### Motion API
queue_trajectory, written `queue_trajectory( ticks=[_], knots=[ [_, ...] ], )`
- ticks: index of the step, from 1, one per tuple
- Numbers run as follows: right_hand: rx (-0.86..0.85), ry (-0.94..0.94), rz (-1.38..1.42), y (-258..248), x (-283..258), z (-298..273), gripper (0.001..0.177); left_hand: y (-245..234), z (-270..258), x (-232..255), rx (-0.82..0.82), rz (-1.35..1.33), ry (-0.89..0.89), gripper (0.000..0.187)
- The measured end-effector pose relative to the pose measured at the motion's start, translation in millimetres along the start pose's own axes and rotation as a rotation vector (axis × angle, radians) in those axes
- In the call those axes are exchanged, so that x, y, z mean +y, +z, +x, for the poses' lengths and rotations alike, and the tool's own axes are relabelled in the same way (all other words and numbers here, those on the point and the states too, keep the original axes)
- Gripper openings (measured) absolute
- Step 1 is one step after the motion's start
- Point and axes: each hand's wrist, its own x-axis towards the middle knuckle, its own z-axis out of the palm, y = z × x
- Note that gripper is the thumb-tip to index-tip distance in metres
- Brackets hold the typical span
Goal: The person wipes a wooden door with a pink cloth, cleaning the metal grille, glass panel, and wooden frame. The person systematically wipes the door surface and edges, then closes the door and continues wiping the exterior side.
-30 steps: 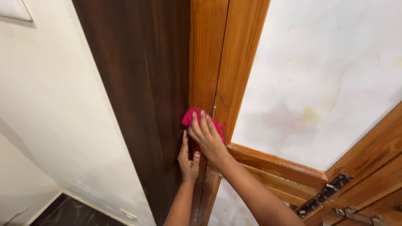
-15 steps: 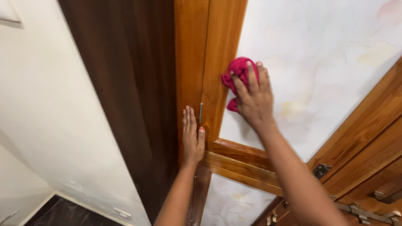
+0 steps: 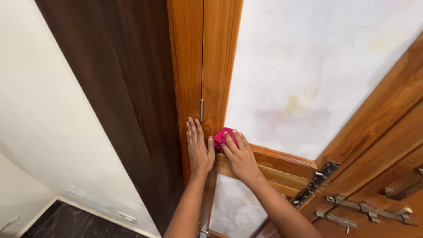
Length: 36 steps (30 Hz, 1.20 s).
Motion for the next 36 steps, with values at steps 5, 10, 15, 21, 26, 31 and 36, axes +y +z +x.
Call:
queue_trajectory(
  ticks=[5, 10, 15, 21, 26, 31, 36],
  knots=[
    [-0.474, -0.114, 0.124, -72.9, 23.4, 40.0, 0.049, -30.1, 17.0, 8.7, -0.04, 0.07, 0.012, 0.066],
    [0.357, -0.01, 0.109, -105.0, 52.9, 125.3, 0.054, -39.2, 37.8, 8.1, 0.043, -0.143, -0.064, 0.066],
    [0.322, -0.057, -0.229, -39.3, 35.5, 131.0, 0.052, -31.6, 25.9, -3.0, 0.049, -0.199, -0.059, 0.07],
    [0.024, -0.138, -0.251, 38.5, -12.0, 37.8, 0.049, -36.8, -6.2, -28.7, -0.024, -0.195, -0.091, 0.07],
    [-0.237, -0.245, -0.212, 36.0, -50.9, 20.5, 0.044, -56.0, -24.5, -51.9, -0.163, -0.204, -0.183, 0.074],
    [-0.012, -0.198, 0.024, 1.1, -43.6, 105.9, 0.035, -62.0, -19.8, -60.3, -0.109, -0.443, -0.401, 0.084],
    [0.139, -0.111, -0.473, 6.4, -31.7, 170.6, 0.057, -38.8, -23.0, -54.5, 0.057, -0.752, -0.621, 0.093]
  ],
)
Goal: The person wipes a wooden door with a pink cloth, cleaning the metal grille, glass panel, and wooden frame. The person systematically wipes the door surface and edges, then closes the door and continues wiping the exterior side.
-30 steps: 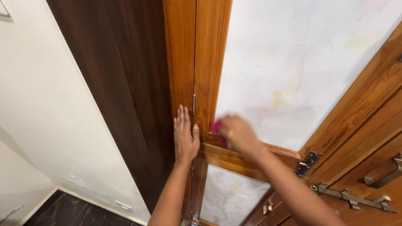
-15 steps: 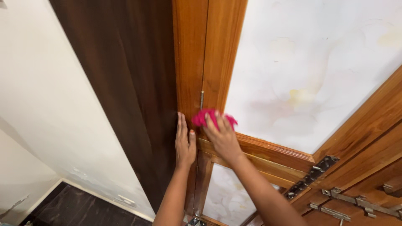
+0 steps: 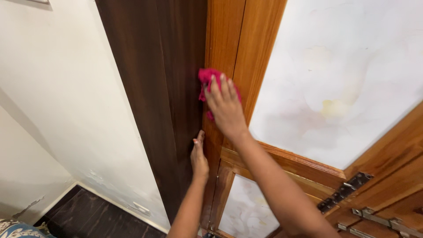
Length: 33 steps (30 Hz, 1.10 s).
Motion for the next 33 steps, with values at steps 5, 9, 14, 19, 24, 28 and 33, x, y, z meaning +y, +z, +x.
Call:
queue_trajectory(
  ticks=[5, 9, 14, 19, 24, 28, 33],
  knots=[
    [-0.132, -0.137, -0.014, 25.9, -46.9, -52.4, 0.055, -6.8, -4.8, -29.2, 0.039, -0.133, -0.014, 0.093],
    [-0.195, -0.25, 0.007, 39.2, -77.1, -105.4, 0.058, -25.0, -7.0, -48.2, 0.029, -0.082, -0.088, 0.093],
    [-0.31, -0.418, 0.078, 42.1, -77.5, -151.6, 0.056, -28.5, -12.9, -43.6, 0.104, 0.064, -0.174, 0.087],
    [-0.329, -0.588, 0.279, 19.9, -25.9, -173.1, 0.042, -11.1, -18.9, 11.3, 0.049, 0.361, -0.101, 0.074],
    [-0.019, -0.373, 0.134, -7.6, 71.3, -116.8, 0.025, 32.1, -14.8, 80.1, -0.103, 0.638, 0.443, 0.066],
    [0.3, 0.163, 0.135, -14.7, 145.5, -73.0, 0.025, 75.5, -8.3, 98.4, -0.154, 0.835, 0.719, 0.068],
    [0.136, 0.185, 0.113, 0.6, 107.8, -95.3, 0.048, 101.3, 1.9, 65.1, -0.19, 1.041, 0.769, 0.075]
  ],
)
